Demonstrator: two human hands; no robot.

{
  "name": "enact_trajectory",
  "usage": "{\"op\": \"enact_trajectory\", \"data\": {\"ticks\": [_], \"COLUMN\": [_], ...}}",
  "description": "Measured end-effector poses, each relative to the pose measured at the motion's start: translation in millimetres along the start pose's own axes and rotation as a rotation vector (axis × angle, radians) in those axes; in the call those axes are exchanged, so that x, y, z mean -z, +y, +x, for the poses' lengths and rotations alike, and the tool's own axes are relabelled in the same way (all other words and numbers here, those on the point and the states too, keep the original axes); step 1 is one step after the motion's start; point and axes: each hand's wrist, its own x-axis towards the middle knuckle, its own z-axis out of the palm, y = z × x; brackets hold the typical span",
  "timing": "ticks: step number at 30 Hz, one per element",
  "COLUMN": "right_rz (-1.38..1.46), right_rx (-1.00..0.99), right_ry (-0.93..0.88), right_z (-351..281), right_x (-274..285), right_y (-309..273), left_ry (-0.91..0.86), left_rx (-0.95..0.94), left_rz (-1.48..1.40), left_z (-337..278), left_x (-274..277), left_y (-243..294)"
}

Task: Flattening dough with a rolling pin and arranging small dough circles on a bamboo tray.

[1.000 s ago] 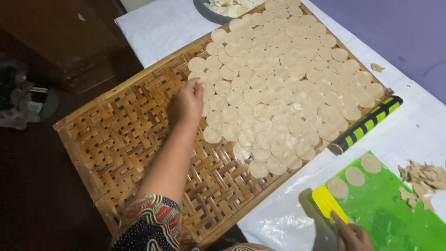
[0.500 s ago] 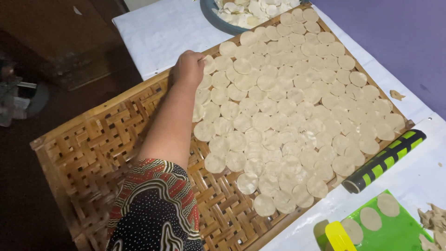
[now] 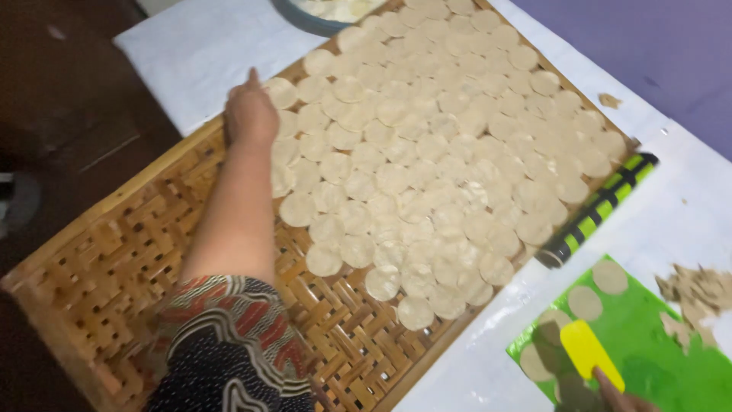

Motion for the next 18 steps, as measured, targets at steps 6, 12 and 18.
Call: {"op": "enact_trajectory", "data": {"ticks": [6,12,18], "right_rz": [-0.157,-0.342,-0.435], "right_rx": [-0.327,-0.460,-0.330], "right_ry": [0.094,-0.032,-0.159], "right_z": [55.3,73.7,91.5], "right_x": [148.1,160.2,143.1], "right_y": [-253.0,-268.2,-279.5], "left_ry": [0.004,-0.313,-0.584], "left_rx": [-0.199,-0.122,-0.269], "left_rz": [-0.194,-0.310,-0.437], "left_z": [-58.6,-182.3,-283.0], "left_x": [5.1,71.7,59.1], "left_y": [23.5,158.1,209.1]}}
